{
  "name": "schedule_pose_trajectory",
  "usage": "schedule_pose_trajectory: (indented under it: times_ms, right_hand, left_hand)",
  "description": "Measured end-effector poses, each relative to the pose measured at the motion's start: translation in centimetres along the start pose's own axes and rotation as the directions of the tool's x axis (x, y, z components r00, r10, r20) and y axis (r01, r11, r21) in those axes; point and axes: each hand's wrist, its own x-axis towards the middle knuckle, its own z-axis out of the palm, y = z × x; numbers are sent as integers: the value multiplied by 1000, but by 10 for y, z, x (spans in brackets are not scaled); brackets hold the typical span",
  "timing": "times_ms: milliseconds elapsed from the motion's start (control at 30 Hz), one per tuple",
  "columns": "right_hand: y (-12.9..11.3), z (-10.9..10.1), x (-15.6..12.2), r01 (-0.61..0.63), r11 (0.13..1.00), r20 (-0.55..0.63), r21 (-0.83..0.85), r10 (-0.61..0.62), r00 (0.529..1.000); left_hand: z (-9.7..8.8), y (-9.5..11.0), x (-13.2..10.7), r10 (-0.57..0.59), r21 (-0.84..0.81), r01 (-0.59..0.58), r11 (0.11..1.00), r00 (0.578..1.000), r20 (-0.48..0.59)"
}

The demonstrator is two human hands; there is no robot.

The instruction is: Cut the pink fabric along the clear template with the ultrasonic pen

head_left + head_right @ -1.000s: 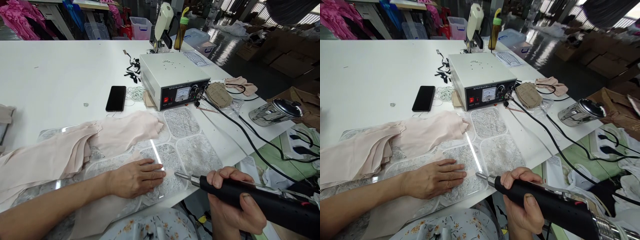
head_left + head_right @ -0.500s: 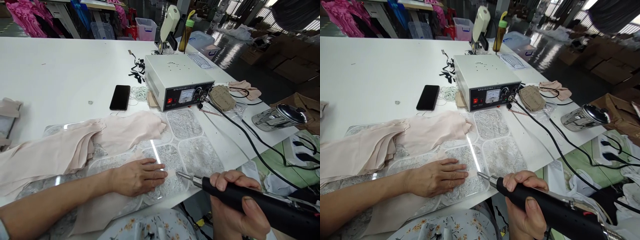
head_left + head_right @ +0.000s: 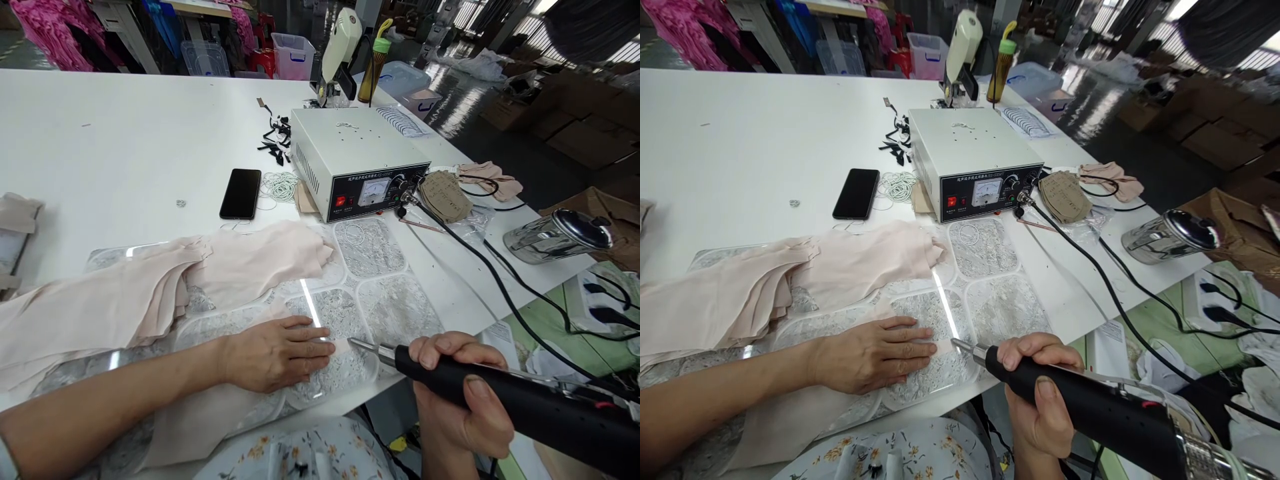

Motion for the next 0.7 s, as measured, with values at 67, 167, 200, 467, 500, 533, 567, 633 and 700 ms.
schedule_pose_trajectory:
  times_ms: [67, 167, 200, 467, 500, 533, 567, 633, 700]
  right_hand:
    - [-1, 0, 1, -2, 1000, -8, 4, 2, 1000]
    - [-5, -1, 0, 0, 1000, -34, 20, 1, 999]
    - [-6, -2, -1, 2, 1000, -39, 24, -1, 999]
    - [-6, 0, -6, 9, 1000, -22, -1, -9, 1000]
    - [-5, 0, -6, 9, 1000, -27, -6, -9, 1000]
    - [-5, 0, -6, 7, 1000, -33, -10, -7, 999]
    - [-5, 0, -6, 4, 1000, -39, -14, -4, 999]
    - [-4, -2, -6, -9, 1000, -50, -20, 8, 999]
    - [-3, -4, -6, -18, 1000, -57, -20, 17, 998]
  left_hand:
    - [0, 0, 0, 3, 3, -3, 1000, 1000, -3]
    - [1, -1, 0, 16, 16, -16, 1000, 1000, -6]
    - [1, -1, 0, 17, 22, -17, 1000, 1000, -4]
    - [1, -1, -1, 44, 51, -42, 998, 998, -41]
    - [0, -1, -2, 44, 53, -42, 998, 998, -43]
    - [0, -1, -3, 41, 53, -39, 998, 998, -46]
    - [-1, -1, -4, 37, 54, -34, 998, 998, -49]
    - [-1, -1, -7, 26, 55, -23, 998, 998, -57]
    - [-2, -1, -9, 24, 62, -20, 998, 998, -59]
